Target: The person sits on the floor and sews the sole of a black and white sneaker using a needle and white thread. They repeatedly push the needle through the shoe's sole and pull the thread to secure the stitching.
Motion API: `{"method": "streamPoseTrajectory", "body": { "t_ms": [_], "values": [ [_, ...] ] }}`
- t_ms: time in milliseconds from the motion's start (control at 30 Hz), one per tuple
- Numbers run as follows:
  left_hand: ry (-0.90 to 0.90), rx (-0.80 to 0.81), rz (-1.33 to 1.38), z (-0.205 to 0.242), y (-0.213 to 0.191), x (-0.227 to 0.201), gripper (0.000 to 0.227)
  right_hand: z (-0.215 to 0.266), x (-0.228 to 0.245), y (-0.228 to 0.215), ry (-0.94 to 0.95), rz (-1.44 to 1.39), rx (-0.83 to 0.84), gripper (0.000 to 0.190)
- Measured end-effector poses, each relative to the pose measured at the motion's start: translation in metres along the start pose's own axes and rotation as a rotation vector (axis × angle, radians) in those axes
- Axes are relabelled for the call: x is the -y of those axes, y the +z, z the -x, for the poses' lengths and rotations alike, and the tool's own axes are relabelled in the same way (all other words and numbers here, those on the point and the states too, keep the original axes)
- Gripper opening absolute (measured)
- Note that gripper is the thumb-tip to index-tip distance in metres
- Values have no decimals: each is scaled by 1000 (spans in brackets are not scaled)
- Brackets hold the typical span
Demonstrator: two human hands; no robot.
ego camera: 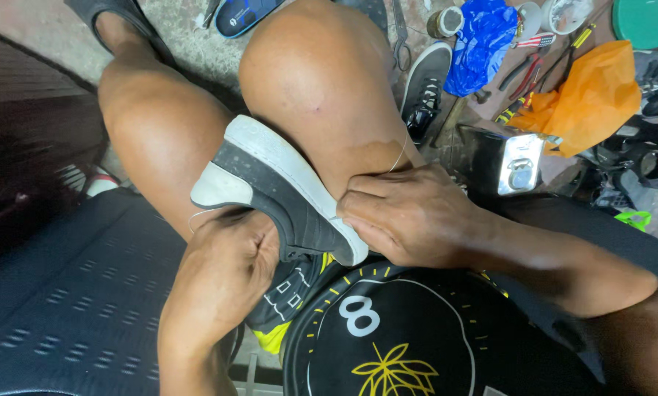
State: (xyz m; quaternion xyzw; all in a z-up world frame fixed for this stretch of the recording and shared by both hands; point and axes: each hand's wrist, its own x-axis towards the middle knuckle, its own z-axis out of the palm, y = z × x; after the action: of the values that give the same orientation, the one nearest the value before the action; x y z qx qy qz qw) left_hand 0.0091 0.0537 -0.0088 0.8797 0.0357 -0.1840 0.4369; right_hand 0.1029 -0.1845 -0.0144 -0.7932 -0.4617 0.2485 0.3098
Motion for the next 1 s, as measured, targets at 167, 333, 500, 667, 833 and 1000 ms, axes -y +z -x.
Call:
{"method": "streamPoseTrajectory", "body": {
  "t_ms": [167,333,500,667,833,1000],
  "values": [
    [7,43,40,-3,7,0,9,3,0,-2,2,-16,-9,7],
    [-271,189,-73,-12,10,1,13,9,0,0,-9,-11,-46,11],
    [-267,156,-96,-10,11,-1,9,2,9,-11,-51,58,48,22],
    [-257,174,-153,-10,13,5,7,-19,34,-11,-28,354,125,23],
    [-186,139,-47,-11,14,9,8,-18,17,-16,-44,299,154,22],
    [-199,121,38,-12,16,5,6,-3,1,-13,-92,394,139,33]
  ]
}}
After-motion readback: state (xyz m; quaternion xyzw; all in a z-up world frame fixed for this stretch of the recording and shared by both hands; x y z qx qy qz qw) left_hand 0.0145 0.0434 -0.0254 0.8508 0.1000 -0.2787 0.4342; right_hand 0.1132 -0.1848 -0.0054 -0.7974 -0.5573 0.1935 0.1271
